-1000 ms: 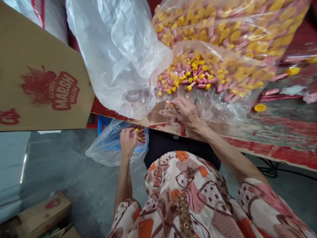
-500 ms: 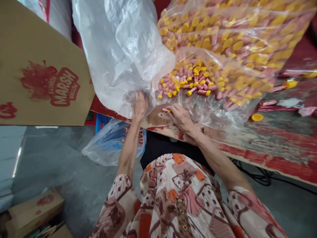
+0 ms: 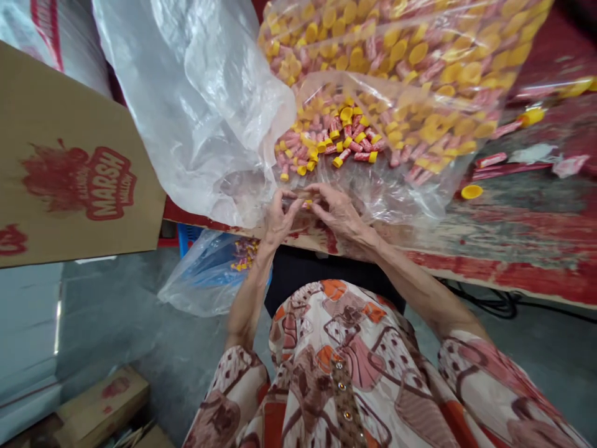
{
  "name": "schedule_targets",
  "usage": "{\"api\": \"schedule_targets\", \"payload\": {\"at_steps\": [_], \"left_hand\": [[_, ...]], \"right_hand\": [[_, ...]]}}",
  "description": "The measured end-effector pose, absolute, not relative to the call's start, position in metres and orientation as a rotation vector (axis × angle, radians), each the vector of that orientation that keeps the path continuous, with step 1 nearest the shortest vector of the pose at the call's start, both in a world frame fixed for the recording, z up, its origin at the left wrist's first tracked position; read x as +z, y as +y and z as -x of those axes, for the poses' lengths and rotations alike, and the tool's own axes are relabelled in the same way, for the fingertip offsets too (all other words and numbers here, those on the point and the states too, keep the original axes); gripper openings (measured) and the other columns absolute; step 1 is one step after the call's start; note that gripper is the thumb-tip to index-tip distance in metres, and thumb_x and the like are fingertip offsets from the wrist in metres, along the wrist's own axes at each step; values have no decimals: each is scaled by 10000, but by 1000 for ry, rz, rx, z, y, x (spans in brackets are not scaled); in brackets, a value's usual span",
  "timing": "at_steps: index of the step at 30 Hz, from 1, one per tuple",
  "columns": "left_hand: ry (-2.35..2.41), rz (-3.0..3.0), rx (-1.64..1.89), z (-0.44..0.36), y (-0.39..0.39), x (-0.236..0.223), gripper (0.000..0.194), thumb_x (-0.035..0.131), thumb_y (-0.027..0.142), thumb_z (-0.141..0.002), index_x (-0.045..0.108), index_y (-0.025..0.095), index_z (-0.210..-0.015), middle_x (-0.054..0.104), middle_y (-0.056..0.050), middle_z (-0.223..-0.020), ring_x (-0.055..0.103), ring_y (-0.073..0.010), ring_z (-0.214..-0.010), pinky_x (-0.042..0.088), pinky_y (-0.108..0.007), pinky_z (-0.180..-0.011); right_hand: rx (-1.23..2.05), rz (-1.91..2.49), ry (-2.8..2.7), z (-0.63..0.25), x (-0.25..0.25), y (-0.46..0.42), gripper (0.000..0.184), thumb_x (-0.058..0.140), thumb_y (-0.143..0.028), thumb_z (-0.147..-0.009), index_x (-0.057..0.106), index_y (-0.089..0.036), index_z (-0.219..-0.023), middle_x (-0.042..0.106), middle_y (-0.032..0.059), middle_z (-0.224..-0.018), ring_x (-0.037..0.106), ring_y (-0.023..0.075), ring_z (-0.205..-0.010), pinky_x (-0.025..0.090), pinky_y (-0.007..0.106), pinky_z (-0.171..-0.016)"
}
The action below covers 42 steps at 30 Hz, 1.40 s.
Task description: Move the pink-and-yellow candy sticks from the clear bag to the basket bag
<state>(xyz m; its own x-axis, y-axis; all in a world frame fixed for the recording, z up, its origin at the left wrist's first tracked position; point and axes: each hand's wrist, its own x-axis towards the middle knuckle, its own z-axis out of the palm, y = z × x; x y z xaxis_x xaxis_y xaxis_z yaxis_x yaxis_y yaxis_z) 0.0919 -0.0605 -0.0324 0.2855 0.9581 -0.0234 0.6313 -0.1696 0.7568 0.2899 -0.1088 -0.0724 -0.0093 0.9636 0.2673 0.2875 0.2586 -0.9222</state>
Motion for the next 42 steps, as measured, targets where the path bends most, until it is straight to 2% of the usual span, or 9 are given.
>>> {"api": "schedule_targets", "payload": {"at_steps": [3, 5, 9, 14, 21, 27, 34, 38, 42], "left_hand": [[1312, -2208, 492, -101, -66, -39, 161, 785, 309, -1108, 634, 255, -1091, 739, -72, -1134, 765, -231, -1001, 682, -391, -937], [1220, -2367, 366, -109, -69, -43, 160, 774, 288, -1104, 619, 263, -1076, 709, -102, -1198, 743, -267, -1062, 667, -412, -920], [1103, -2441, 259, -113, -61, -42, 173, 761, 297, -1116, 602, 268, -1055, 685, -119, -1217, 695, -276, -1106, 658, -430, -958], [1087, -2347, 419, -104, -56, -33, 91, 653, 313, -1168, 615, 268, -1099, 712, -87, -1134, 726, -248, -1035, 669, -439, -1003], [1259, -2477, 394, -121, -85, -39, 269, 587, 437, -1218, 671, 230, -1068, 742, -130, -1183, 771, -254, -1052, 626, -337, -884], [1286, -2529, 517, -125, -94, -33, 231, 525, 270, -1201, 716, 209, -1316, 760, -171, -1296, 769, -285, -1258, 626, -368, -1028], [1187, -2419, 476, -105, -86, -52, 313, 627, 86, -993, 717, 223, -1260, 771, -110, -1222, 773, -242, -1091, 648, -342, -910], [1306, -2359, 645, -93, -97, -49, 242, 605, 109, -1055, 716, 221, -1239, 759, -69, -1104, 758, -202, -963, 642, -335, -917], [1391, -2281, 638, -75, -92, -50, 188, 634, 170, -1096, 708, 236, -1255, 771, -58, -1096, 763, -213, -919, 655, -372, -921]], "right_hand": [[483, 1331, -1506, -308, -68, -104, 300, 470, -188, -1151, 729, -231, -1297, 778, 129, -1300, 718, 253, -1242, 589, 396, -1098], [325, 1538, -1422, -316, -69, -96, 365, 416, -160, -1186, 728, -203, -1371, 743, 165, -1370, 677, 263, -1295, 568, 394, -1092], [382, 1901, -1440, -318, -78, -75, 314, 582, -326, -1245, 697, -194, -1505, 685, 173, -1407, 636, 288, -1115, 525, 382, -920], [357, 1929, -1532, -319, -90, -70, 134, 647, -257, -1195, 744, -199, -1268, 712, 131, -1276, 544, 240, -895, 433, 363, -792], [337, 1611, -1396, -339, -95, -86, 226, 508, -370, -1258, 669, -223, -1318, 739, 184, -1308, 681, 306, -1160, 573, 464, -1038], [315, 1463, -1439, -329, -80, -97, 257, 521, -469, -1247, 703, -294, -1198, 738, 119, -1121, 693, 306, -967, 620, 483, -911], [366, 1239, -1586, -300, -76, -114, 199, 541, -421, -1240, 717, -329, -1228, 787, 87, -1138, 768, 282, -983, 663, 440, -847], [425, 1217, -1701, -287, -87, -114, 279, 507, -431, -1246, 745, -291, -1285, 794, 124, -1202, 783, 310, -1114, 678, 459, -949], [470, 1301, -1910, -283, -94, -111, 301, 474, -308, -1227, 754, -236, -1313, 789, 153, -1221, 766, 309, -1042, 638, 415, -883]]}}
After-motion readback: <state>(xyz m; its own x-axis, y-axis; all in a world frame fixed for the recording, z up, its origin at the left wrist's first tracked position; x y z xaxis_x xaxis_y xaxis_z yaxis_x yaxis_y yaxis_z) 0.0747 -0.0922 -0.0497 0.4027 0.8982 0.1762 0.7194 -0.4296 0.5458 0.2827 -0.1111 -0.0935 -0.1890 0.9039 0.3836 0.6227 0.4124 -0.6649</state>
